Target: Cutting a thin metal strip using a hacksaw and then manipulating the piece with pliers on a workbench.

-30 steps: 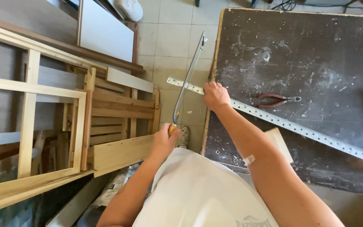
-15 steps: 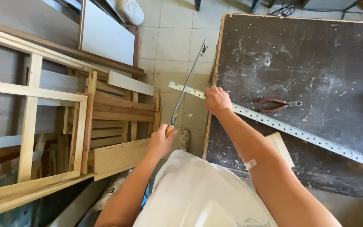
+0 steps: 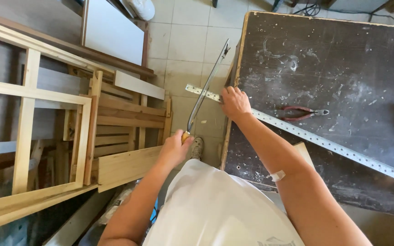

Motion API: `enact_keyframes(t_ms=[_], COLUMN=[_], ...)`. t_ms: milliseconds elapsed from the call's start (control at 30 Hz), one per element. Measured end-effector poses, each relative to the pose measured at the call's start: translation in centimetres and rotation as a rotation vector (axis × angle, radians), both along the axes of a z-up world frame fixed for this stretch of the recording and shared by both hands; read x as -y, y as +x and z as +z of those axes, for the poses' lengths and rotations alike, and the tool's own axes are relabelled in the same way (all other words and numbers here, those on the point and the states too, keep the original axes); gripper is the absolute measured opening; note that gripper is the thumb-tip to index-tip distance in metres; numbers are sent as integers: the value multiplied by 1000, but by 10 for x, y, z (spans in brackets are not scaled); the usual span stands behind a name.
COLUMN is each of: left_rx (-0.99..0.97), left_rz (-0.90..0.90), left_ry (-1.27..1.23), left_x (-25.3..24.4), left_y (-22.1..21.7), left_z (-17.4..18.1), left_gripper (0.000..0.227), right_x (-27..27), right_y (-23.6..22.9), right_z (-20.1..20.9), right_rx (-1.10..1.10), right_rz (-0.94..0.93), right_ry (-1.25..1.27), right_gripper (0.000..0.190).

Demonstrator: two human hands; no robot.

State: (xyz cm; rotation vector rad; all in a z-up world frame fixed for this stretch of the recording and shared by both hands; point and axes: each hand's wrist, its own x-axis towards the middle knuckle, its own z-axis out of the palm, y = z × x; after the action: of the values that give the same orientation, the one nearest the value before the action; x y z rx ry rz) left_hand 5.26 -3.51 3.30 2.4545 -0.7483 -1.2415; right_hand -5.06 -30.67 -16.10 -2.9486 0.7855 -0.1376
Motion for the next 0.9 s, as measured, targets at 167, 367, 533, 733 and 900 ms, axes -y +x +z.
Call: enact_keyframes(t_ms=[167, 367, 533, 733, 900], left_rx=[6, 29, 4, 7, -33], left_rz=[-24, -81, -99, -164, -205], left_ry=[-9, -8, -10, 18, 68], left_x=[-2, 0, 10, 21, 36], left_y=[5, 5, 7, 19, 20], left_z=[-1, 11, 11, 4, 50], left_gripper=[50, 46, 46, 46, 55], right_x=[-15, -8, -1, 4, 2], right_y=[15, 15, 24, 34, 37], right_z=[-22, -25, -16, 1, 25], right_rx=[79, 137, 45, -133, -233], right_rz=[0, -6, -55, -110, -133], right_ry=[-71, 10, 16, 167, 146], right_gripper=[11, 4, 7, 18, 23])
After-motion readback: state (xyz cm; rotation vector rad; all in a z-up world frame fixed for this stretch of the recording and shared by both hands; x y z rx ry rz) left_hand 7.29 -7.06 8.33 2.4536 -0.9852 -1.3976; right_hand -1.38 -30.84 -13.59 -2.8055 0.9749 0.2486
